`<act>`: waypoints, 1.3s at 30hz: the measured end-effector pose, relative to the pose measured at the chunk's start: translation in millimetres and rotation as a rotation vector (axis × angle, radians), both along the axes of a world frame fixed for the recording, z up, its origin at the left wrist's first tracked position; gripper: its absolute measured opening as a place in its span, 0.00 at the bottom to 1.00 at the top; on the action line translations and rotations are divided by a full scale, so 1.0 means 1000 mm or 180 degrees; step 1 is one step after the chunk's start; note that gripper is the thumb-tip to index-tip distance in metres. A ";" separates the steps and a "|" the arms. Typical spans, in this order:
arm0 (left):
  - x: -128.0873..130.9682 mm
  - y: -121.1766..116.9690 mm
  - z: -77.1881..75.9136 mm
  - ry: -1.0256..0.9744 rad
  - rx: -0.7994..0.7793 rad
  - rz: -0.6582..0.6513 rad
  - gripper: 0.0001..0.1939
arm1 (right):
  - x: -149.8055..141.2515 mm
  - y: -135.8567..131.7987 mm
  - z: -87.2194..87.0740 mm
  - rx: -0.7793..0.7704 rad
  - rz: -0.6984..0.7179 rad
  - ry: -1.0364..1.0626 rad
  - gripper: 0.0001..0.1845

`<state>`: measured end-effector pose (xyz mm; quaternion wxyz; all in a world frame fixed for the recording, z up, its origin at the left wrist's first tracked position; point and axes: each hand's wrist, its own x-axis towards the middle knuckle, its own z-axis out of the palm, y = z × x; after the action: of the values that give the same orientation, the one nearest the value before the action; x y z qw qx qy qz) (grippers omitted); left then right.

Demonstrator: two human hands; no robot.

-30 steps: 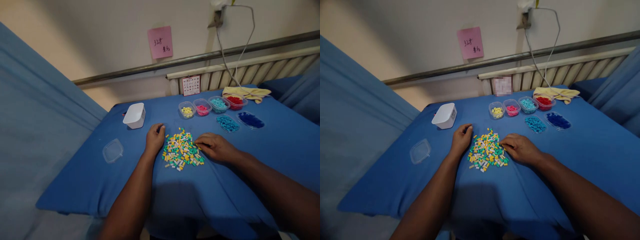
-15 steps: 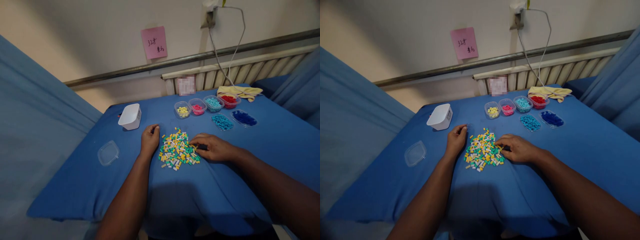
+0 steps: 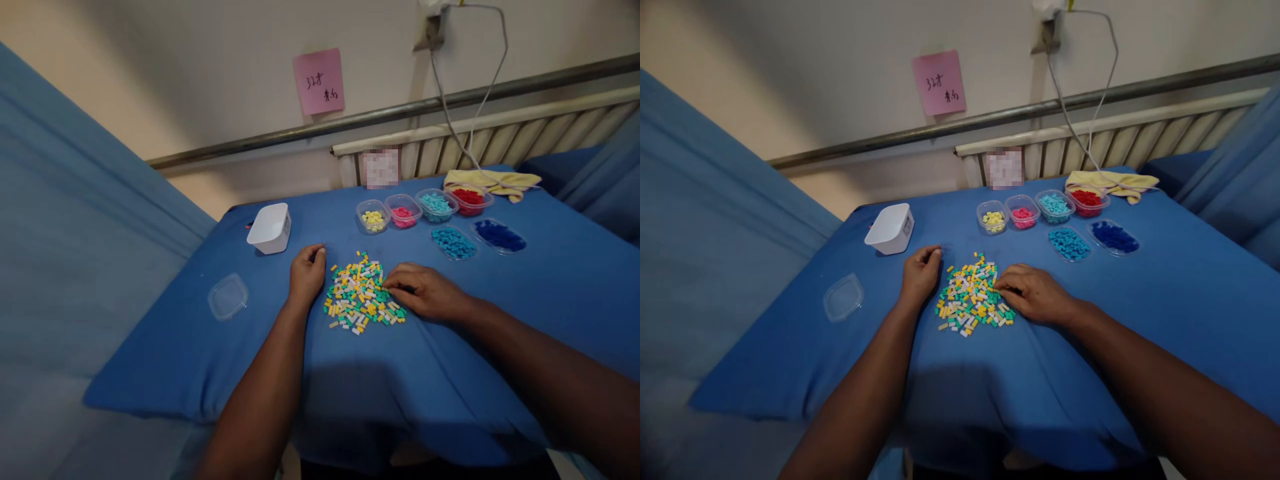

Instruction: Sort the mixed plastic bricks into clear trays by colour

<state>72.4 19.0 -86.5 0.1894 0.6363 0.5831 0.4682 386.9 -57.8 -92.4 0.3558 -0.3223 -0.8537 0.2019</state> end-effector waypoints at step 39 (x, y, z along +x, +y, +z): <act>0.069 -0.100 0.052 0.2884 -0.0993 -0.1994 0.49 | -0.007 0.012 -0.011 -0.0508 -0.0690 0.0910 0.13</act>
<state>141.8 -80.7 -34.0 0.1419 0.8805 0.4519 -0.0215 380.1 -45.5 -103.4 0.4664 -0.4076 -0.7360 0.2732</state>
